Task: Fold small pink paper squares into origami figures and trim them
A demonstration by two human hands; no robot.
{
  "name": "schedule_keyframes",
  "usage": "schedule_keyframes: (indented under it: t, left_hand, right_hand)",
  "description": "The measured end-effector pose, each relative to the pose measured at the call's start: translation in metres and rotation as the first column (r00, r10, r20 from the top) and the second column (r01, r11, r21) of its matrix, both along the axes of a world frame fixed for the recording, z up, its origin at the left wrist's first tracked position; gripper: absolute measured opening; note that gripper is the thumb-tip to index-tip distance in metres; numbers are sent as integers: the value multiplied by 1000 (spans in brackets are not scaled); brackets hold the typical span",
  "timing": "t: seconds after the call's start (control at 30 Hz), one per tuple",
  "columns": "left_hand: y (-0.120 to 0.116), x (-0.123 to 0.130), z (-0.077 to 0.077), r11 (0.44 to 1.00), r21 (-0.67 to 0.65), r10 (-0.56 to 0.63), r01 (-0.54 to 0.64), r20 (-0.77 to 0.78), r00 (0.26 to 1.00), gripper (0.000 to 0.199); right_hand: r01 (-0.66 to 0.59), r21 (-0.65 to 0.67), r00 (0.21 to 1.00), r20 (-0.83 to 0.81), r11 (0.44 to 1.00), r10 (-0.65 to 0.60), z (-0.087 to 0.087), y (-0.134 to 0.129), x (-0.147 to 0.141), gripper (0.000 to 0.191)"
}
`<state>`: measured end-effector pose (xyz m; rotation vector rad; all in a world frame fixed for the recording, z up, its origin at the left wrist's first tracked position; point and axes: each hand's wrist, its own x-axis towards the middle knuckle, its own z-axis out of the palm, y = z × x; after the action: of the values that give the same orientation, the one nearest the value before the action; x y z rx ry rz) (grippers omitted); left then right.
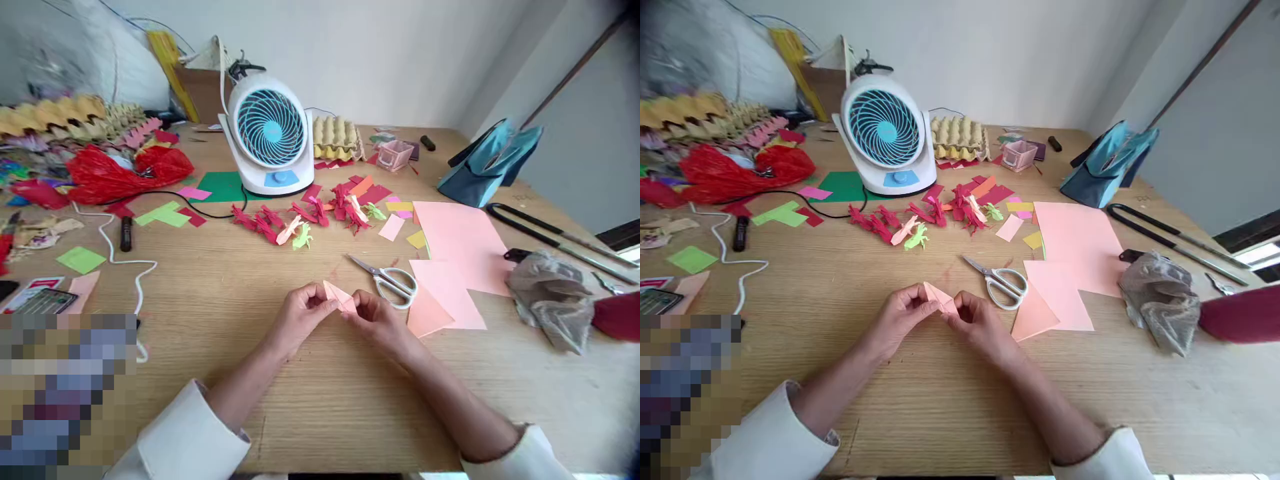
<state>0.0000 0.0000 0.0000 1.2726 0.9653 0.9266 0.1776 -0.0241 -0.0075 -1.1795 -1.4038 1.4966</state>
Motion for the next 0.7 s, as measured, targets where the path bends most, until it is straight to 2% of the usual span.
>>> schedule_keyframes:
  t: [0.13, 0.3, 0.53, 0.6, 0.7]
  left_hand:
    - [-2, 0, 3, 999, -22, -31, 32, 32, 999, 29]
    - [-4, 1, 6, 995, -67, -65, 70, 74, 995, 31]
    - [-2, -4, 1, 983, -159, -74, 91, 113, 991, 34]
    - [-1, -4, 0, 985, -158, -50, 65, 100, 994, 31]
    - [2, -5, 0, 996, -82, 34, -31, 33, 999, 25]
  right_hand:
    - [-2, -27, 1000, 13, 1000, 3, -5, 1, 1, 32]
    - [6, 23, 1000, 25, 1000, -7, -3, 0, 1, 34]
    - [-19, 18, 1000, -1, 1000, 19, -1, -1, 0, 33]
    - [-17, 19, 1000, 19, 1000, 17, -1, -2, 0, 32]
    - [-21, 28, 995, 95, 999, 19, 2, -2, -1, 29]
